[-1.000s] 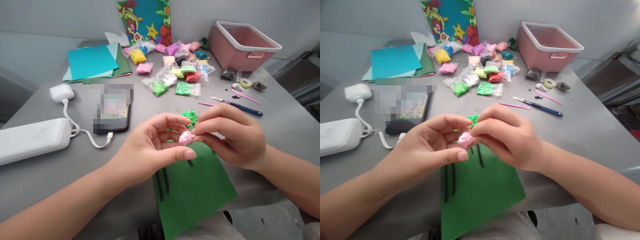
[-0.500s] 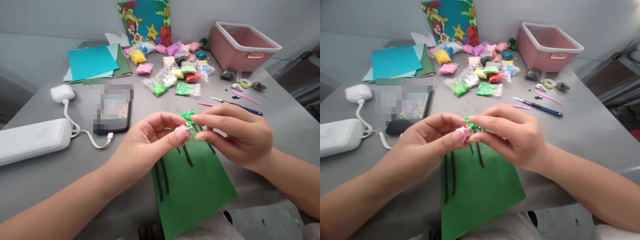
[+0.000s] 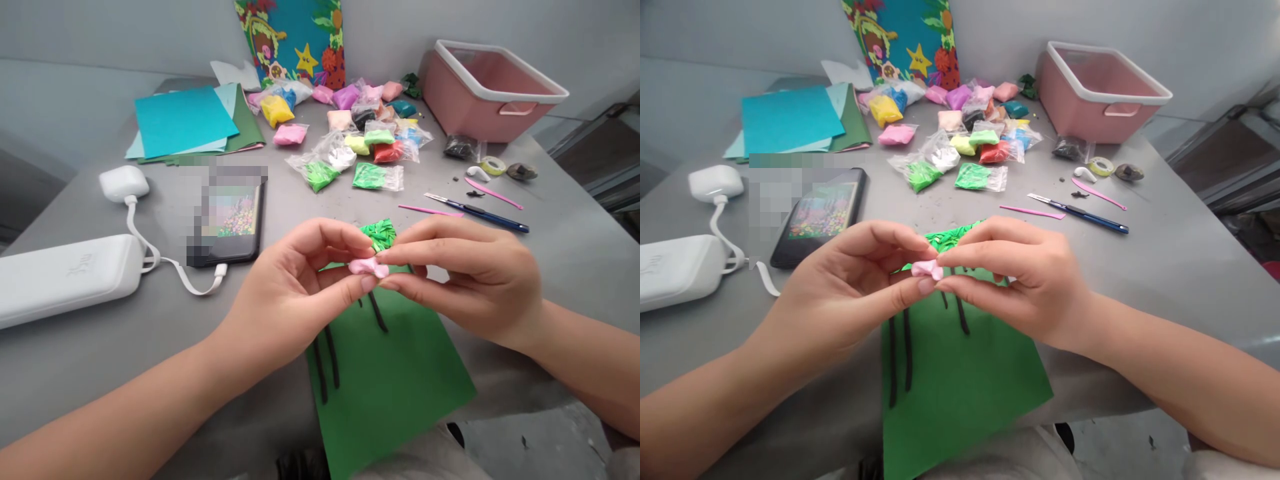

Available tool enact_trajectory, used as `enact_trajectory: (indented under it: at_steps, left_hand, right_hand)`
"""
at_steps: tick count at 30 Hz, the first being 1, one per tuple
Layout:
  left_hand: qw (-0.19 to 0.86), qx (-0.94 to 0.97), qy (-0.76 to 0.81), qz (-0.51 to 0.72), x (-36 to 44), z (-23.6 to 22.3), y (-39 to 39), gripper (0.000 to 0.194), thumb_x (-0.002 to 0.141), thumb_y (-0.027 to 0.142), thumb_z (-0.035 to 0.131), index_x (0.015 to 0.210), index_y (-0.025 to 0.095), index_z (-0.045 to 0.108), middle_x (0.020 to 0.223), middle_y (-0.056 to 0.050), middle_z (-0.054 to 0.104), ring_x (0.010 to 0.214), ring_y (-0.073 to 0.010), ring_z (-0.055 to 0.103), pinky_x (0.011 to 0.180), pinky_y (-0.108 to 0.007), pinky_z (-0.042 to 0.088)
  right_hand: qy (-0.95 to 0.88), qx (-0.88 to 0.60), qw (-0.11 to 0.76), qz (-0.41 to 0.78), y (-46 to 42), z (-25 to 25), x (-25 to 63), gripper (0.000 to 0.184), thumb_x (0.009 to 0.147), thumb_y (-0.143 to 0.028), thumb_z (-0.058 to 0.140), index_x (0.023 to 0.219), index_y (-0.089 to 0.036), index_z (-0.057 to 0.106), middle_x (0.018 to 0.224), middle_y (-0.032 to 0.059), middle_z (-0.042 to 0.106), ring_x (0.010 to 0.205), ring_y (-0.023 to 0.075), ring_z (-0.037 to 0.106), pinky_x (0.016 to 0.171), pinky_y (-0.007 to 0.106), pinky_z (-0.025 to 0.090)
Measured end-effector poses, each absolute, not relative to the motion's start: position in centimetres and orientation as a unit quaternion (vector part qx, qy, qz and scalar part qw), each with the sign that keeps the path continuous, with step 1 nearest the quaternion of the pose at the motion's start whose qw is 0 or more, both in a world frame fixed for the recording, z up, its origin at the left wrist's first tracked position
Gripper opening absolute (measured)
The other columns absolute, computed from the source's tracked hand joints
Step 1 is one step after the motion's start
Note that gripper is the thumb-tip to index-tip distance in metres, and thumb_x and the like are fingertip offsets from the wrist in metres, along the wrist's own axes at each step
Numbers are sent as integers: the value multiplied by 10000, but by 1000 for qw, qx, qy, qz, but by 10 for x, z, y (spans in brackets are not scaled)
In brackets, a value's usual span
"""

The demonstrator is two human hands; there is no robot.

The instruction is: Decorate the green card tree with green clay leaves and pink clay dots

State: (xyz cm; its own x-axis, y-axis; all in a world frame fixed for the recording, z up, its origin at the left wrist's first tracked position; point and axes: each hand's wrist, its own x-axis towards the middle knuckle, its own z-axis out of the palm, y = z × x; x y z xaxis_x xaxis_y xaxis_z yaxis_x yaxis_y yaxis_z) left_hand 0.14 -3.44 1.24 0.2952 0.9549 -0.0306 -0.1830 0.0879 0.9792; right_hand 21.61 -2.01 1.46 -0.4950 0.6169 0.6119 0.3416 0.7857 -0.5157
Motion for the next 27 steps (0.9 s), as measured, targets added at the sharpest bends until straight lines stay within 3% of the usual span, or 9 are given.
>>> enact_trajectory:
  at_steps: [15,19,22,27]
  left_hand:
    - [621,533,368,441,2,10,-34,140,834,130,806,927,206,734,904,38,728,892,-77,698,829,-149,587]
    - [614,540,404,410,2,12,-36,67,880,196,778,929,201,733,890,31,715,865,-67,678,805,-131,574]
    - [617,522,441,391,2,13,-36,154,881,267,790,1002,205,718,949,16,719,917,-89,690,796,-139,580]
    - [653,481,446,379,2,15,-34,278,896,347,780,1139,234,707,1022,8,746,848,-98,732,811,-193,608]
  right_hand:
    - [-851,-277,412,170,-21,18,213,92,900,-126,703,910,-211,739,849,45,729,723,138,685,613,285,570]
    - [-781,-329,473,239,-21,22,214,106,887,-116,710,875,-220,726,813,12,681,736,135,649,573,278,523]
    - [-694,-358,545,305,-19,21,217,90,908,-140,711,924,-221,748,841,4,681,751,132,639,558,278,498]
    - [-646,-369,502,441,-13,15,218,102,948,-261,700,1006,-227,777,818,10,699,678,129,627,519,275,477]
